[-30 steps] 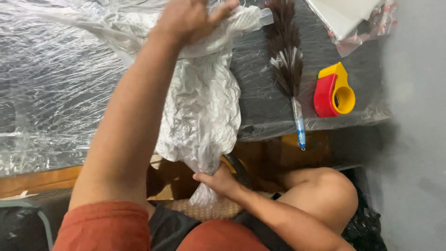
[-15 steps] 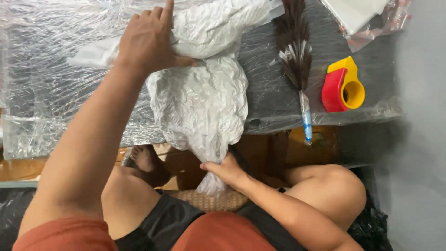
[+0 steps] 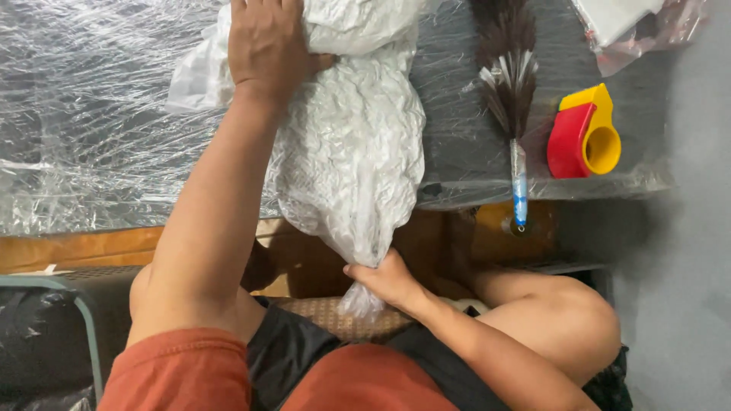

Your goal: Vacuuming air out of a plastic bag containing a cushion and sealing it with tape for storage or shipping.

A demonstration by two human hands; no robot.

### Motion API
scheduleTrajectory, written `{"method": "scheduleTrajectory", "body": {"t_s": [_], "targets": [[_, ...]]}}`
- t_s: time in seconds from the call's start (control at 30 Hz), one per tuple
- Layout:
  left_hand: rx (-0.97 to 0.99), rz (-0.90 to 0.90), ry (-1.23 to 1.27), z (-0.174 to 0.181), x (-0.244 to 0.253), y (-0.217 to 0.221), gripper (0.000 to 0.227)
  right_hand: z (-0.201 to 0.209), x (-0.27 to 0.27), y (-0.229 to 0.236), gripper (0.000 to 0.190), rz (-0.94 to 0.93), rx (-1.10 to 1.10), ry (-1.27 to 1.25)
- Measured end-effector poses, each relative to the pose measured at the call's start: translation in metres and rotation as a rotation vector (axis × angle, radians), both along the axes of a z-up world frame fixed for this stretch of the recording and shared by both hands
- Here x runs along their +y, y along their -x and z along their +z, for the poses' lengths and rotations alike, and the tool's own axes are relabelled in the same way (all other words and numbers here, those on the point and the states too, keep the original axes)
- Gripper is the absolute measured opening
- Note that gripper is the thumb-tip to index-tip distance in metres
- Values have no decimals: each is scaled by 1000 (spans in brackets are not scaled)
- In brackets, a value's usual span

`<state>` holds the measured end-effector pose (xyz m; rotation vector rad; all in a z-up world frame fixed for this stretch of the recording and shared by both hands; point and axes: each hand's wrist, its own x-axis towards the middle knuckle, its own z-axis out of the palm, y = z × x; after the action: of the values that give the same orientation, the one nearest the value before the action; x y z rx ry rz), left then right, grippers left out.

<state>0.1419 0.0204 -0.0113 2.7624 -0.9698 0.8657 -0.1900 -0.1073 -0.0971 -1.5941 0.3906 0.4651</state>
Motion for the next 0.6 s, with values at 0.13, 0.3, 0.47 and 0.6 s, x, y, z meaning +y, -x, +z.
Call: {"method": "scheduleTrajectory", "body": {"t_s": [0.13, 0.3, 0.47, 0.6], "targets": [[-55, 80, -97, -7, 0, -6, 91, -8, 0, 0, 47, 29, 34, 33], [-67, 101, -115, -12, 1, -8, 96, -14, -1, 1, 48, 44, -24, 65], [-118, 144, -169, -10, -1, -6, 95, -15, -1, -1, 43, 88, -8, 96], [-96, 93, -88, -12, 0, -8, 88, -16, -3, -1, 44, 92, 4, 101]]}}
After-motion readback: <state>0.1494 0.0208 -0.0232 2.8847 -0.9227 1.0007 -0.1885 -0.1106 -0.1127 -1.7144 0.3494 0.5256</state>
